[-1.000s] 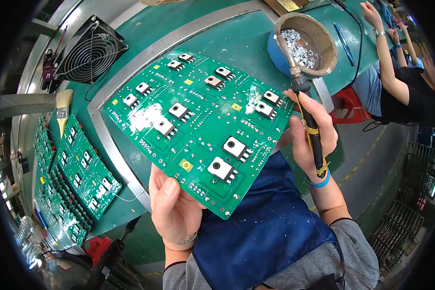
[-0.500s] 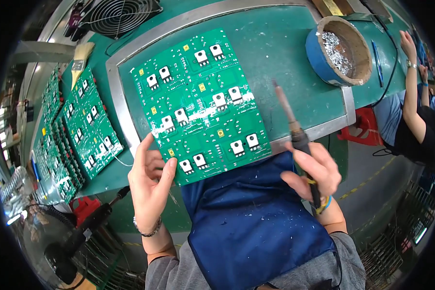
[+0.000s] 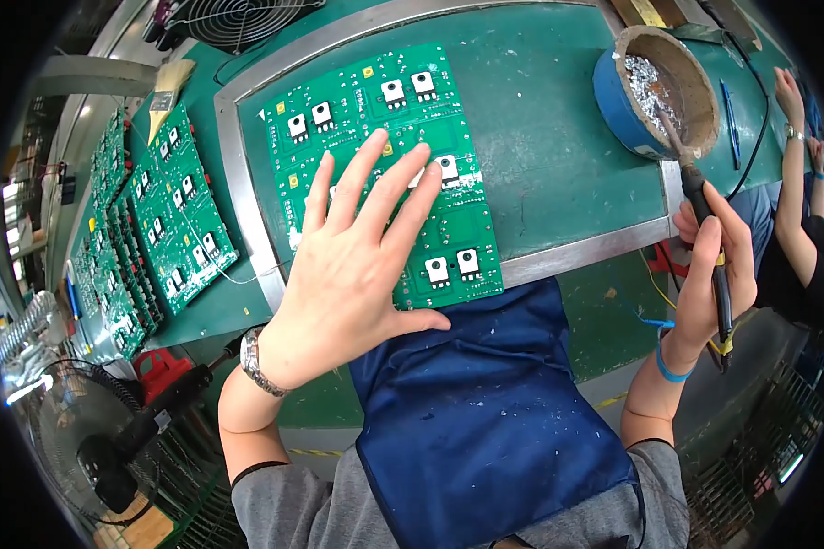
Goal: The person solders electronic components onto printed circuit boards using a soldering iron and solder wire.
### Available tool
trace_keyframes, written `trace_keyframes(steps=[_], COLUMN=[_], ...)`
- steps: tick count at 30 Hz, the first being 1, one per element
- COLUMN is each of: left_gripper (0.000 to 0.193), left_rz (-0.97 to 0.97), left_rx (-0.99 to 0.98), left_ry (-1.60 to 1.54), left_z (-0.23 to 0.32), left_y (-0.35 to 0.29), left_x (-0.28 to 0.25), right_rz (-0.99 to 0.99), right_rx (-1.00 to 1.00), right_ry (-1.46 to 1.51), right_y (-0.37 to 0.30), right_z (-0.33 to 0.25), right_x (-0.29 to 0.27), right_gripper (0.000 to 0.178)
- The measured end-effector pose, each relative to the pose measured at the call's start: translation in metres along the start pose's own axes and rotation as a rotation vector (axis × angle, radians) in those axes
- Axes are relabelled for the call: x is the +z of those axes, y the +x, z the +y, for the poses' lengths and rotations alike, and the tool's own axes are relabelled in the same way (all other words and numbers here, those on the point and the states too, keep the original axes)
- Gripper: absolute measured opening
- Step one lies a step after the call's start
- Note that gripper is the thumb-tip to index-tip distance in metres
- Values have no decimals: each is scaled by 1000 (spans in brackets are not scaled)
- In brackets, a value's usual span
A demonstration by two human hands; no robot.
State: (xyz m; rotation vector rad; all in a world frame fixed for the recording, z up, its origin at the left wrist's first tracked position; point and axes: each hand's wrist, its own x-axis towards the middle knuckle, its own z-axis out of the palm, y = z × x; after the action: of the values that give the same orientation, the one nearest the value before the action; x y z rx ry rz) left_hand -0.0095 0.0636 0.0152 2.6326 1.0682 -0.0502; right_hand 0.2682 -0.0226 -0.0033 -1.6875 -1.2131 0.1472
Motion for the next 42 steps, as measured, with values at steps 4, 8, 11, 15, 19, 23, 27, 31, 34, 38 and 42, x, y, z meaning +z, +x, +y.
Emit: trace_keyframes(steps=[4,8,11,15,19,23,27,31,34,38,42], left_gripper=[107,102,98,97,95,93,92,91,90,90,91], left_rz=[15,71,58,16,19,25,5,17,11,11,-19], left_rx=[-4,28,57,96,92,89,85,83,81,78,76], left_ry=[-109,-97,-45,-17,-70,-79,-41,-88,-85,-75,-26], left_z=[-2,-9,-16,-26,-30,-31,-32,-32,-32,-32,-31], left_y=[2,5,8,14,16,16,18,18,18,19,19], left_x=[4,3,-2,-7,-5,-4,-4,-3,-3,-2,-3], right_rz=[-45,-56,-187,-730,-891,-902,-907,-908,-910,-907,-975], right_rx=[-9,-15,-123,-450,-572,-603,-626,-662,-671,-696,-704], right_ry=[-18,11,159,192,184,158,132,127,114,115,110], right_y=[0,0,0,23,29,29,30,31,32,33,39], right_z=[-3,-20,-33,-35,-37,-40,-39,-39,-38,-38,-38], right_x=[-4,-8,-6,1,16,28,35,38,39,40,38], right_gripper=[25,31,40,27,31,32,29,29,29,29,32])
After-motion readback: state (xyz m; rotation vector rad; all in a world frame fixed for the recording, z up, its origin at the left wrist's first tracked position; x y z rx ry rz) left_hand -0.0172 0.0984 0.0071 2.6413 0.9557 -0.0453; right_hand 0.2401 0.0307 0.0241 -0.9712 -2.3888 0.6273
